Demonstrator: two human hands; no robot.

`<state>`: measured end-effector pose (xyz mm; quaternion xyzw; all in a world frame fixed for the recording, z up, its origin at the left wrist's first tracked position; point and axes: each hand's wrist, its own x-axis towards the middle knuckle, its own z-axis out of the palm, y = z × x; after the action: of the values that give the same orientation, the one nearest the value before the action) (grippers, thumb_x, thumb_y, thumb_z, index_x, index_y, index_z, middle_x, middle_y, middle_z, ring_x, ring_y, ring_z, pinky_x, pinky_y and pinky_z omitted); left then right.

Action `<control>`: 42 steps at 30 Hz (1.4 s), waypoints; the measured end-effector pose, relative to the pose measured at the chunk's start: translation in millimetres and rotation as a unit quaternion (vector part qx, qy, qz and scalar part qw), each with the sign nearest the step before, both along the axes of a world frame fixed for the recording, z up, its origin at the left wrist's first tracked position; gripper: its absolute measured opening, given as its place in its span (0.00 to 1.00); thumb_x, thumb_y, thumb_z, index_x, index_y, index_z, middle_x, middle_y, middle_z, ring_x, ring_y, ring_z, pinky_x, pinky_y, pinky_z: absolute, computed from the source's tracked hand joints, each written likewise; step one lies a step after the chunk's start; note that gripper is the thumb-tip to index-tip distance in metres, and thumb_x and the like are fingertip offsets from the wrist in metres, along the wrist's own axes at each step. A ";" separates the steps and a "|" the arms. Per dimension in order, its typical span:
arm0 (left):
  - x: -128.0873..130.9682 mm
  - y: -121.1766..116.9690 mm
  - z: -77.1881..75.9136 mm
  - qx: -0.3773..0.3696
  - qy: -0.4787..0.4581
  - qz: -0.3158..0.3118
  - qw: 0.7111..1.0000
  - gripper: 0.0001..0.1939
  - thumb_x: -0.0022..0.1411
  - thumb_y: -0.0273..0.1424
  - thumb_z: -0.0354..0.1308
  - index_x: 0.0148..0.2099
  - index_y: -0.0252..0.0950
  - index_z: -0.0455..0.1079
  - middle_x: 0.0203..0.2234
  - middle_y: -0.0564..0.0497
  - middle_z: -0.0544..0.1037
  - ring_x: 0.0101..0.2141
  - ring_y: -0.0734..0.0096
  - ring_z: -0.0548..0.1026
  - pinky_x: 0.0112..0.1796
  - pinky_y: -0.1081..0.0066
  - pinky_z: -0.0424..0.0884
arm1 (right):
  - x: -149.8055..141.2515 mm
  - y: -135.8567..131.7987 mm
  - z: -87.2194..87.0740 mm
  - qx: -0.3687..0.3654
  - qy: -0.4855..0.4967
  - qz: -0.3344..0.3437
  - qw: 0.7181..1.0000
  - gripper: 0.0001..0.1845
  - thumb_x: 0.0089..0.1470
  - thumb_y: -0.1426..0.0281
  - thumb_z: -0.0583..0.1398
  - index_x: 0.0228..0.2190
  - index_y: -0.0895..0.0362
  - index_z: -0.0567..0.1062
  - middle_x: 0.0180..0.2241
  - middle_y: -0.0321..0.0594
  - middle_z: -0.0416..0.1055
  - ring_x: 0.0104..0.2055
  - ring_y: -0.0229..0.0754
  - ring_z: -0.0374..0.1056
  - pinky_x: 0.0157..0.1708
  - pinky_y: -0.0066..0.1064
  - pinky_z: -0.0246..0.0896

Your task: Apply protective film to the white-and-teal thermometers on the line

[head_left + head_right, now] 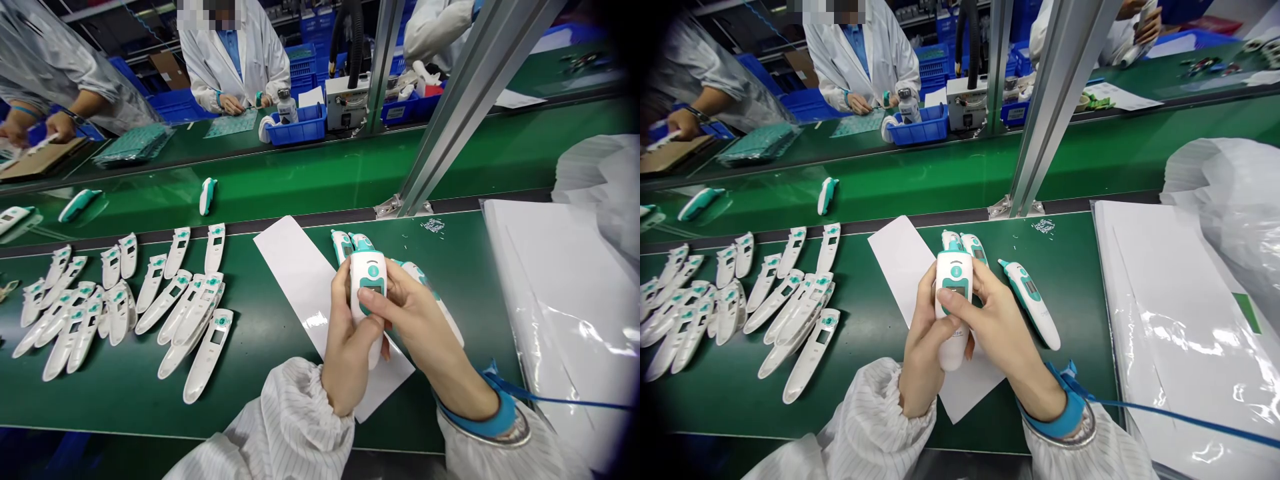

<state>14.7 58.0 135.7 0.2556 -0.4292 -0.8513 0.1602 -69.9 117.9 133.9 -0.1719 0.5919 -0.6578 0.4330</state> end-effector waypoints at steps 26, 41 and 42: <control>3.6 2.1 -7.7 -0.089 -0.022 0.022 0.996 0.28 0.67 0.30 0.48 0.65 0.50 0.44 0.43 0.50 0.68 0.25 0.78 0.66 0.21 0.77 0.68 | -2.8 18.6 -1.8 0.038 0.418 -0.144 0.896 0.04 0.52 0.72 0.64 0.31 0.49 0.77 0.37 0.33 0.72 0.42 0.37 0.68 0.42 0.31 0.65; 8.8 -1.3 -5.6 -0.038 -0.018 -0.057 0.997 0.28 0.68 0.33 0.46 0.67 0.49 0.41 0.23 0.58 0.66 0.15 0.82 0.61 0.18 0.78 0.64 | -15.6 14.7 1.8 0.020 0.126 -0.039 0.991 0.21 0.53 0.62 0.63 0.49 0.49 0.73 0.47 0.40 0.74 0.44 0.45 0.72 0.48 0.42 0.68; 8.7 -2.4 -5.4 -0.023 -0.018 -0.063 0.998 0.28 0.68 0.33 0.46 0.67 0.49 0.41 0.23 0.57 0.67 0.15 0.82 0.62 0.17 0.78 0.64 | -15.9 16.2 1.7 0.028 0.141 -0.047 0.988 0.20 0.53 0.61 0.63 0.48 0.48 0.73 0.47 0.40 0.74 0.45 0.45 0.72 0.49 0.41 0.68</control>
<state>23.4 55.5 130.3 0.2398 -0.4662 -0.8451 0.1046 -85.8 134.1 135.6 -0.2229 0.6728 -0.6296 0.3181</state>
